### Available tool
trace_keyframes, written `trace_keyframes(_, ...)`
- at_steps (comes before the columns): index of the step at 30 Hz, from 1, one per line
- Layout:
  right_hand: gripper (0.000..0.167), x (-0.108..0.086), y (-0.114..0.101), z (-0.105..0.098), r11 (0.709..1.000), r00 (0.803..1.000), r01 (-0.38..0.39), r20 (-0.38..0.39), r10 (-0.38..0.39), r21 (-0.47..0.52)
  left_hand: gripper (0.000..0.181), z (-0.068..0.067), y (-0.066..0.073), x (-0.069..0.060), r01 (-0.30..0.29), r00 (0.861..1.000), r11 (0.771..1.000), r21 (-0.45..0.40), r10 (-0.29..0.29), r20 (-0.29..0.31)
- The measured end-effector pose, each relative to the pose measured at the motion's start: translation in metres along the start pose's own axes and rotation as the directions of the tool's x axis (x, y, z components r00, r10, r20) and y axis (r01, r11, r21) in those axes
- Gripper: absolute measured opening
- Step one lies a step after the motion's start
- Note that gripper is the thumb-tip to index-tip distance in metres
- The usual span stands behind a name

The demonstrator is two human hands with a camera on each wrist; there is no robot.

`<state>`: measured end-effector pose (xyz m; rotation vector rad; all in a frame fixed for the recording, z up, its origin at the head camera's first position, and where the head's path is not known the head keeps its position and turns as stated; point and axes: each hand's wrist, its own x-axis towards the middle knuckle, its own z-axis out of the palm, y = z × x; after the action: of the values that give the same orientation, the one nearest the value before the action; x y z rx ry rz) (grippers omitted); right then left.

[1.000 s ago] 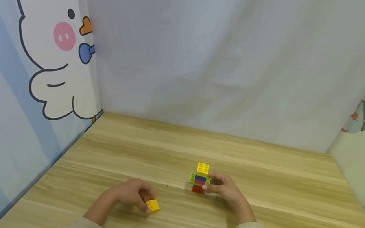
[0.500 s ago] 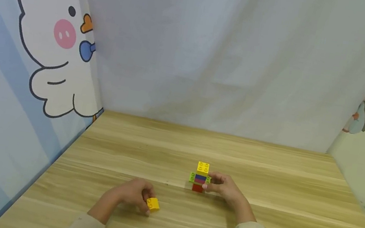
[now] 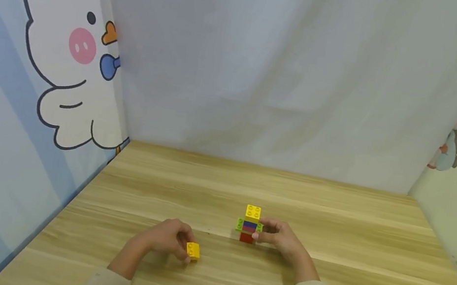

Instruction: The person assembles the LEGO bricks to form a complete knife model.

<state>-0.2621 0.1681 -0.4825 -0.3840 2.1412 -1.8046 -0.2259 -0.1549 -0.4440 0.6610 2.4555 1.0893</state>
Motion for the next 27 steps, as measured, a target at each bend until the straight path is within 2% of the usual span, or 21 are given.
trace_keyframes(6, 0.050, 0.001, 0.001, -0.001, 0.999, 1.000, 0.009, 0.002, -0.009, -0.031, 0.029, 0.003, -0.002, 0.007, -0.020, 0.999, 0.998, -0.053, 0.018, -0.032)
trace_keyframes(18, 0.054, 0.002, 0.001, -0.001, 1.000, 1.000, -0.021, -0.002, 0.021, -0.015, 0.034, 0.008, 0.001, 0.021, -0.065, 0.993, 0.993, -0.097, 0.055, -0.108)
trace_keyframes(27, 0.055, 0.002, 0.000, -0.001, 0.999, 0.999, -0.038, -0.014, 0.038, -0.011, 0.032, 0.009, 0.007, 0.029, -0.081, 0.986, 0.994, -0.076, 0.069, -0.150)
